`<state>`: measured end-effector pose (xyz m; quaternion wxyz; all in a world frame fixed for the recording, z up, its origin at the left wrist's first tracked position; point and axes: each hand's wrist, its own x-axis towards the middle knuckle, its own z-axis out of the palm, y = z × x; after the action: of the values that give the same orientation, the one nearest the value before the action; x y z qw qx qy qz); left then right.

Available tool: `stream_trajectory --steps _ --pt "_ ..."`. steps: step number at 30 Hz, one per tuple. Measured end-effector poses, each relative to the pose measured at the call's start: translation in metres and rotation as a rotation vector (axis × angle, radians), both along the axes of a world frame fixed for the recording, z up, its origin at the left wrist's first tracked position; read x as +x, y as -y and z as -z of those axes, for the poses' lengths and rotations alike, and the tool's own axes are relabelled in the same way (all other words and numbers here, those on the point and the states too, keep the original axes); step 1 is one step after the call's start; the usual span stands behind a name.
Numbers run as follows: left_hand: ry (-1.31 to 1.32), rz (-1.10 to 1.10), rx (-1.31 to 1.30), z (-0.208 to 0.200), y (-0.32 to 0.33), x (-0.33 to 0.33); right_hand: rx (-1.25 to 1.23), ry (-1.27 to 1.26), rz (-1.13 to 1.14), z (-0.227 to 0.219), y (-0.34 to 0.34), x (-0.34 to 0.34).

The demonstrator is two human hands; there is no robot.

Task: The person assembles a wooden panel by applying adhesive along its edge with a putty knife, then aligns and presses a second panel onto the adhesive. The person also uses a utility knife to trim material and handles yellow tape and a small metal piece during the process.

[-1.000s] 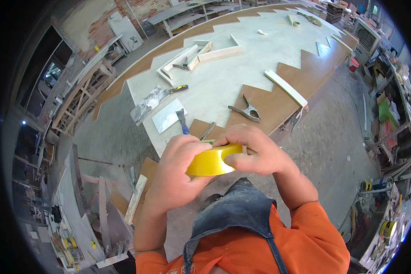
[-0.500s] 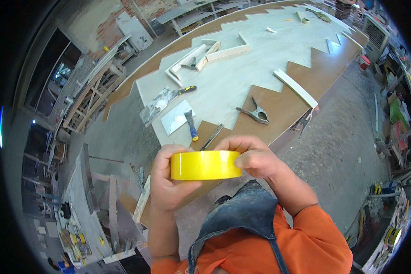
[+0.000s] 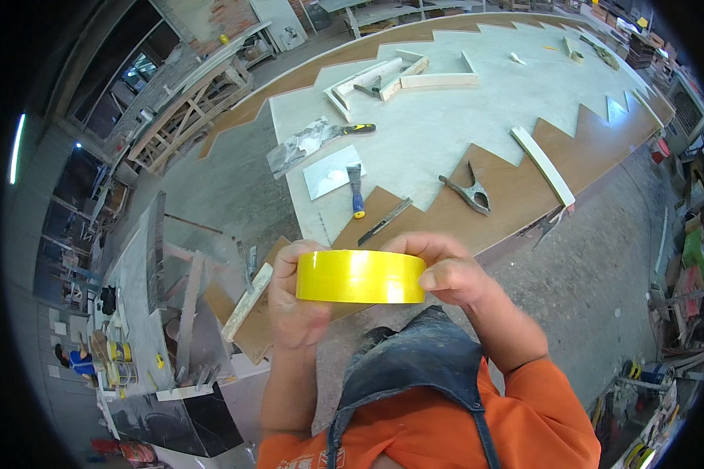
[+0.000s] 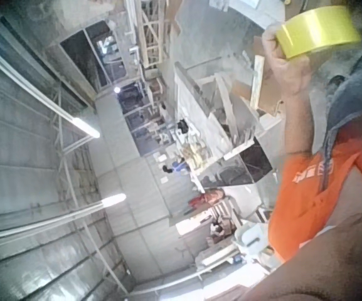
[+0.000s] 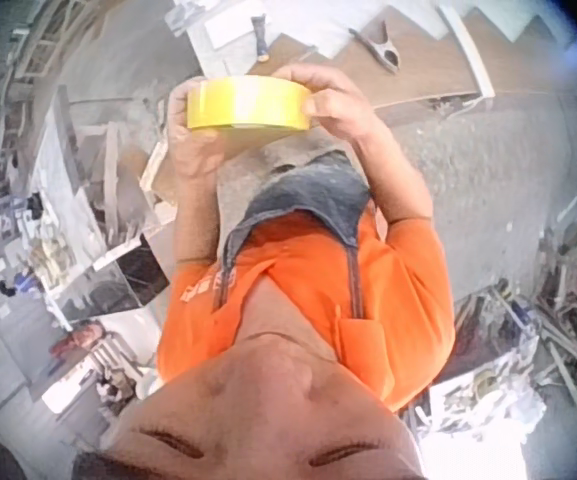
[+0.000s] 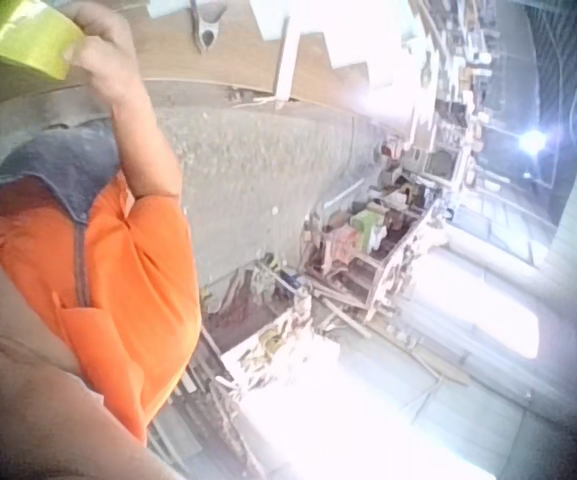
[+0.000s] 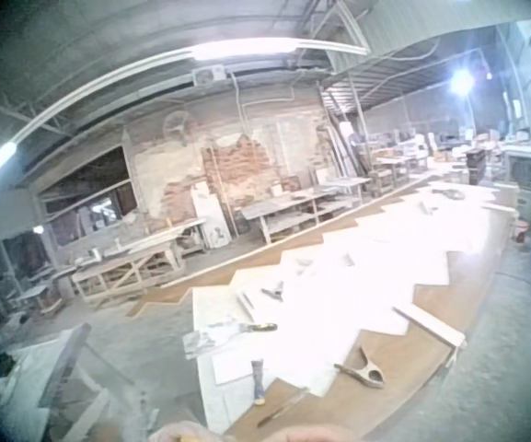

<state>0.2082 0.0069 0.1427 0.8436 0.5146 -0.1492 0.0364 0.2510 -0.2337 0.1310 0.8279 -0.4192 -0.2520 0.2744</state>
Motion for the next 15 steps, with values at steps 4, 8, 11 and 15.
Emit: stream_trajectory --steps 4,8,11,15 --pt "-0.174 -0.007 -0.316 0.011 0.008 -0.01 0.143 -0.115 0.019 0.008 -0.014 -0.012" --pt "0.051 -0.049 0.243 -0.002 -0.019 -0.008 -0.027 -0.074 -0.025 -0.004 -0.015 -0.01" --pt "0.382 -0.187 1.069 -0.046 -0.016 -0.015 -0.194 0.034 -0.021 -0.01 -0.019 -0.01" --pt "0.443 -0.1 1.171 -0.05 -0.01 -0.018 -0.364 0.174 0.024 -0.007 -0.024 -0.012"
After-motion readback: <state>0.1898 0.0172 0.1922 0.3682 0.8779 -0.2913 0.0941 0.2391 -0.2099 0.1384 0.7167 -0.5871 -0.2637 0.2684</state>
